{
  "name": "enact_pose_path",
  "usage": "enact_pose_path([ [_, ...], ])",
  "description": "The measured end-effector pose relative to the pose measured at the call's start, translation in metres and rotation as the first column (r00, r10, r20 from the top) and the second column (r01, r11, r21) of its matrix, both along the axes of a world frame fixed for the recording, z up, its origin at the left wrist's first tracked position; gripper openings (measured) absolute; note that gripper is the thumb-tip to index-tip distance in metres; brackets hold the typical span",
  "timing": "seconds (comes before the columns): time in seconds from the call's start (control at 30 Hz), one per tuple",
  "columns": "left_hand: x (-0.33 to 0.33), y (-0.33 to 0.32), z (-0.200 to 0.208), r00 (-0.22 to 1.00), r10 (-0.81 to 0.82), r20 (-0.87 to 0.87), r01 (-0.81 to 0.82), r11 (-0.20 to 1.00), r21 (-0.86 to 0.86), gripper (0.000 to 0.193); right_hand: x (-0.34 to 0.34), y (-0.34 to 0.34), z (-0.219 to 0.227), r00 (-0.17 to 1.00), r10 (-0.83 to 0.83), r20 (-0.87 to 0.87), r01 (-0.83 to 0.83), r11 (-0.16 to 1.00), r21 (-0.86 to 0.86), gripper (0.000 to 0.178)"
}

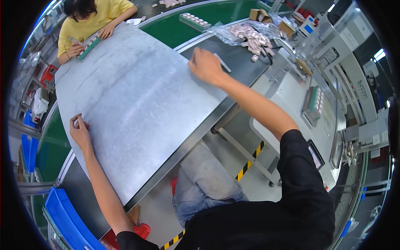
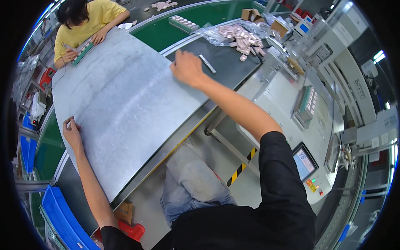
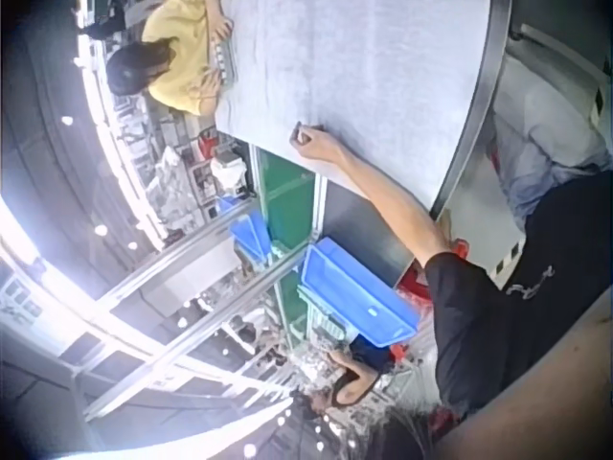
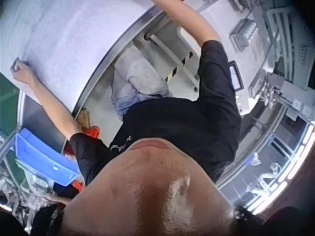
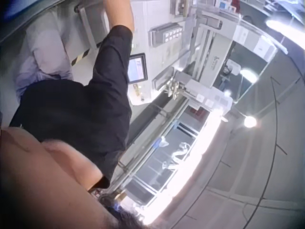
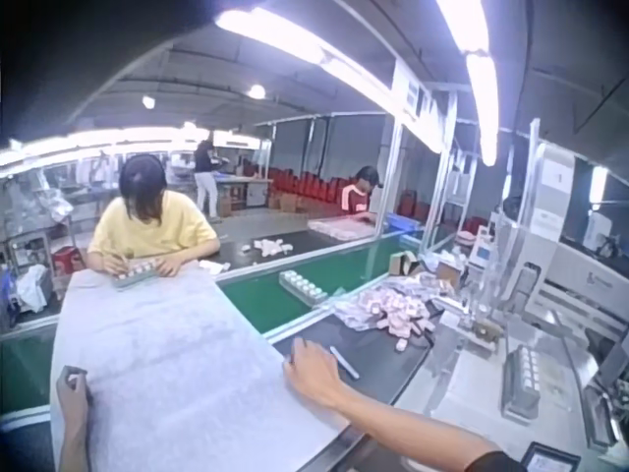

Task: The person takes component fixtures from the work surface, places them into a machine, and presses buttons on the control panel to operate the machine. The person then removes the processed fixtures and transfers them along the assembly line.

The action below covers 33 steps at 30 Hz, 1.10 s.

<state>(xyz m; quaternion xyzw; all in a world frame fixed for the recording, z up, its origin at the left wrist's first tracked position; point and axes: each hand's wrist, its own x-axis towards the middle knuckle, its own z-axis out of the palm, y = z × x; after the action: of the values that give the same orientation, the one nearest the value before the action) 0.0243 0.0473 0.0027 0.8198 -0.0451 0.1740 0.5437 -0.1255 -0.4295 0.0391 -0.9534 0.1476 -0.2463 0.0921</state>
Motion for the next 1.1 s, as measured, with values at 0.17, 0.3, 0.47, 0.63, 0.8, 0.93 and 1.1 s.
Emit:
enact_pose_path([
  [0.17, -0.004, -0.002, 0.005, 0.999, 0.043, -0.021, -0.043, 0.999, 0.016, 0.019, 0.075, -0.065, 0.004, 0.998, -0.058, 0.016, 0.06, 0.993, -0.098, 0.038],
  [0.3, -0.006, -0.007, 0.01, 0.998, 0.048, -0.046, -0.048, 0.999, -0.003, 0.018, 0.136, -0.122, 0.0, 0.997, -0.064, 0.043, 0.075, 0.95, -0.304, 0.041],
  [0.47, -0.012, -0.005, 0.013, 0.995, 0.075, -0.069, -0.075, 0.997, 0.005, 0.015, 0.202, -0.164, -0.01, 0.997, -0.062, 0.041, 0.073, 0.921, -0.382, 0.044],
  [0.63, -0.017, -0.016, 0.019, 0.988, 0.111, -0.107, -0.107, 0.993, 0.045, 0.012, 0.241, -0.189, -0.021, 0.948, -0.23, -0.218, 0.166, 0.946, -0.277, 0.077],
  [0.8, -0.018, -0.015, 0.021, 0.988, 0.098, -0.117, -0.096, 0.995, 0.025, 0.013, 0.251, -0.187, -0.032, 0.928, -0.254, -0.274, 0.19, 0.952, -0.239, 0.081],
  [0.93, -0.017, -0.019, 0.021, 0.989, 0.08, -0.122, -0.08, 0.997, 0.005, 0.014, 0.252, -0.186, -0.028, 0.95, -0.218, -0.222, 0.169, 0.961, -0.221, 0.087],
  [1.1, -0.013, -0.021, 0.024, 0.99, 0.079, -0.115, -0.078, 0.997, 0.009, 0.013, 0.261, -0.143, -0.007, 0.992, -0.038, -0.118, 0.022, 0.99, -0.139, 0.103],
])
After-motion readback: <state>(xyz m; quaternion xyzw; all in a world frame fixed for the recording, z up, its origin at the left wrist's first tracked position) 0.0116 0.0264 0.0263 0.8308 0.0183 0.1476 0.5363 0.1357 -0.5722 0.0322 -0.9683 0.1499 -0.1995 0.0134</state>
